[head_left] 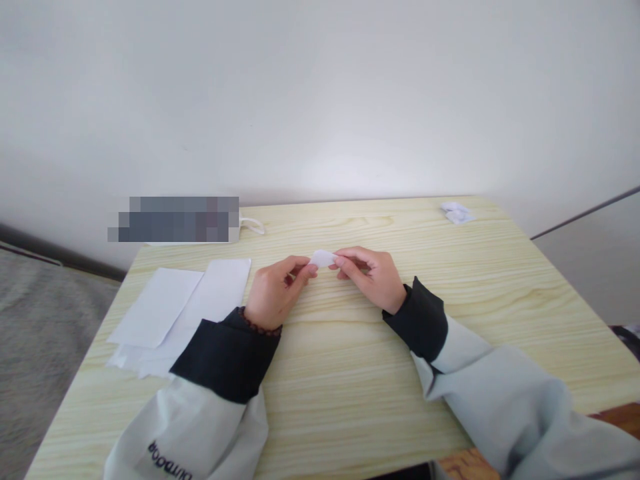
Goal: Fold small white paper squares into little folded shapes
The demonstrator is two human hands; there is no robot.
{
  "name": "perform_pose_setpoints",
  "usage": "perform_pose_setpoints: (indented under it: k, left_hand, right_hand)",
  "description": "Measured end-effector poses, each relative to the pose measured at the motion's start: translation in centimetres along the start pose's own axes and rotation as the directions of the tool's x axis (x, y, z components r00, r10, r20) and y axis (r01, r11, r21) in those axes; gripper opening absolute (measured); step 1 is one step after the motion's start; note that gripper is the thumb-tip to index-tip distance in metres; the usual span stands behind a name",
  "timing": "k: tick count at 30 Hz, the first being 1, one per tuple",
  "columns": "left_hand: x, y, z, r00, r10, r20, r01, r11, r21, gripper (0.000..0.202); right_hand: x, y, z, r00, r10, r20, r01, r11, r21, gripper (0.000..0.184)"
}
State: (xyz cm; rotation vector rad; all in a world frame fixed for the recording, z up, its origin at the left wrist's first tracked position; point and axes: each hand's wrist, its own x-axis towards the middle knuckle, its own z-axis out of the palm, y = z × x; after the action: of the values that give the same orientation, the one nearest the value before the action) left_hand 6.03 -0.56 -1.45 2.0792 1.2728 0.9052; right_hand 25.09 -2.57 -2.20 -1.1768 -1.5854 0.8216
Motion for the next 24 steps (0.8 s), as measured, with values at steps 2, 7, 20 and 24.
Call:
perform_pose_setpoints:
  k: [2,7,20,24]
  left_hand:
    - [0.01,0.14,-0.08,1.0,-0.004,0.002,0.004,1.0,-0.013,0.026]
    - [-0.03,0.42,-0.27,1.0,-0.021,0.01,0.022,1.0,-0.018,0.025]
    - [-0.07,0.01,-0.04,1.0,-0.016,-0.001,0.016,1.0,-0.016,0.025]
    - [-0.09,-0.07,-0.01,1.0,0.0,-0.004,0.0,1.0,-0.011,0.028]
  right_hand:
    - [-0.04,-0.08,-0.03,1.0,0.002,0.01,-0.002,1.0,0.002,0.022]
    - [-0.16,-0.11,-0.05,0.999,0.001,0.032,-0.001,1.0,0.008,0.023]
    - [-0.05,0.41,0.04,1.0,0.017,-0.005,-0.017,1.0,-0.02,0.02]
    - [-0.11,0.3,0.02,1.0,0.023,-0.006,-0.023,0.999,-0.039,0.02]
